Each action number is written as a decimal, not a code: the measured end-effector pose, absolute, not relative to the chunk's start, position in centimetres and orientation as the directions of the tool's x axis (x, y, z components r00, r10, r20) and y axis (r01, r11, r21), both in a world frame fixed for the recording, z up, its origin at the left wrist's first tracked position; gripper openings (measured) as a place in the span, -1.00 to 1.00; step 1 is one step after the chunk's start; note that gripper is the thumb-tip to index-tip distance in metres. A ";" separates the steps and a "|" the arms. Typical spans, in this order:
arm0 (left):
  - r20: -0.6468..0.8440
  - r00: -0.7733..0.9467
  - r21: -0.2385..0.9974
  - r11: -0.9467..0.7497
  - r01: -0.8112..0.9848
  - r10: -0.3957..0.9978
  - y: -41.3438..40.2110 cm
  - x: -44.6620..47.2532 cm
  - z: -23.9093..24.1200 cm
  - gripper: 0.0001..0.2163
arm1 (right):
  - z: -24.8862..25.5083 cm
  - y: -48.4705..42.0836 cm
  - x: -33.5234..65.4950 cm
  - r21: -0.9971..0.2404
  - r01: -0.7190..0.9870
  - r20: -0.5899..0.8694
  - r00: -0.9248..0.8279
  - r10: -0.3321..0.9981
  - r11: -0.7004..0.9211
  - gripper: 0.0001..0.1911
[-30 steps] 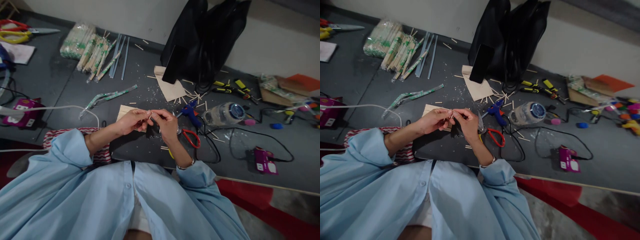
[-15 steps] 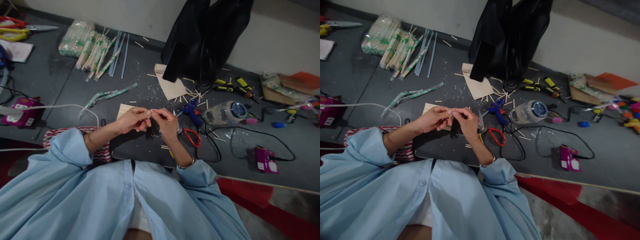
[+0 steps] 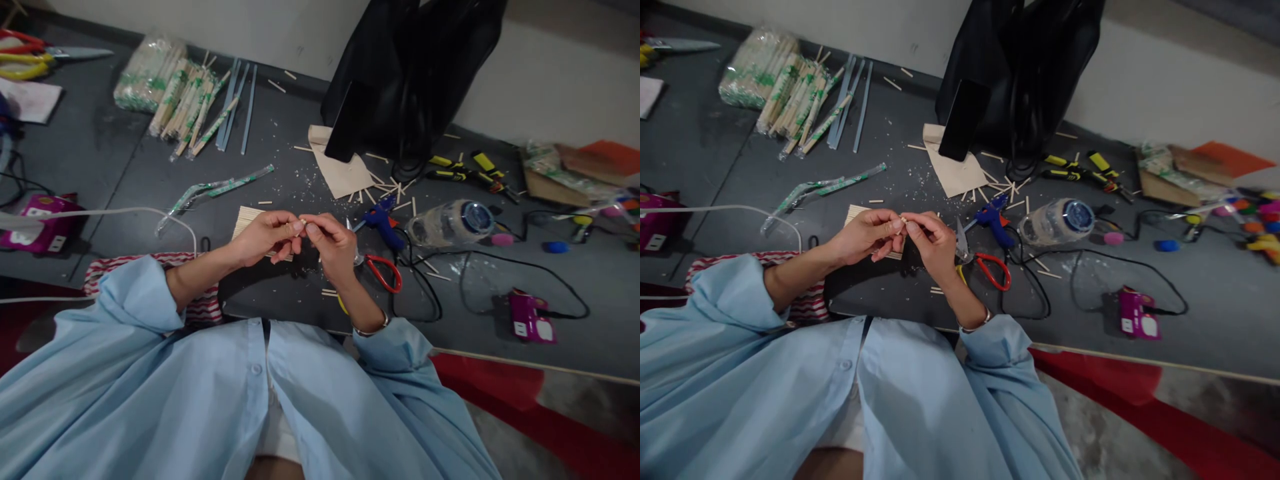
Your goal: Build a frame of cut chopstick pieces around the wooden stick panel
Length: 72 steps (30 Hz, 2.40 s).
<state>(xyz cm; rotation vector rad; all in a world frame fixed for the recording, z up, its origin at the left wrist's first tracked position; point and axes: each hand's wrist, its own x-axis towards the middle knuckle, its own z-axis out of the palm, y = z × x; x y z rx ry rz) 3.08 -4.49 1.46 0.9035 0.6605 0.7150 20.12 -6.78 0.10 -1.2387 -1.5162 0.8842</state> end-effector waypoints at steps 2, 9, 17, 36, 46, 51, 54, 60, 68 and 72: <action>-0.206 0.590 0.869 0.423 -0.256 0.781 -4.5 3.0 1.4 -0.61 | 0.1 -6.8 20.1 -0.933 0.273 0.235 -0.034 0.971 0.235 -0.76; -0.222 0.621 0.874 0.436 -0.215 0.752 -4.4 2.8 1.1 -0.58 | 0.4 -6.7 20.0 -0.954 0.204 0.217 -0.039 0.975 0.221 -0.84; -0.238 0.649 0.943 0.331 -0.023 0.723 -3.7 2.2 1.4 -0.68 | 0.2 -6.5 19.9 -0.940 0.240 0.244 -0.026 0.970 0.243 -0.93; -0.021 0.184 0.379 -0.162 0.911 0.983 2.1 -1.6 -0.7 -0.78 | 2.0 -5.2 23.0 -0.702 0.696 0.308 0.102 0.946 0.154 -0.82; 0.037 0.145 0.644 -0.134 0.753 0.989 1.7 -1.7 -0.3 -0.82 | 0.2 -3.4 23.6 -0.209 0.974 0.017 0.099 0.995 -0.093 -0.73; 0.083 0.175 0.813 -0.169 0.557 0.981 0.9 -1.2 -0.3 -0.84 | -0.4 -3.4 23.1 -0.226 0.971 0.062 0.089 0.994 -0.073 -0.71; 0.079 0.225 0.871 -0.177 0.458 0.971 0.6 -0.9 -0.4 -0.85 | -0.6 -3.6 22.9 -0.208 0.977 0.111 0.070 0.991 -0.046 -0.74; 0.031 0.285 0.984 -0.080 0.161 0.958 -0.1 0.1 -0.7 -0.90 | -0.6 -3.7 22.4 -0.274 0.961 0.114 -0.003 0.993 0.035 -0.85; -0.098 0.260 0.995 0.092 0.038 0.960 -0.1 0.2 -0.5 -0.92 | 0.8 -3.7 23.7 -0.497 0.857 0.135 -0.078 0.988 0.135 -0.81; -0.103 0.241 0.995 0.101 0.023 0.965 -0.2 0.4 -0.2 -0.92 | 3.2 -1.7 23.9 -0.452 0.870 0.085 -0.175 0.981 0.195 -0.85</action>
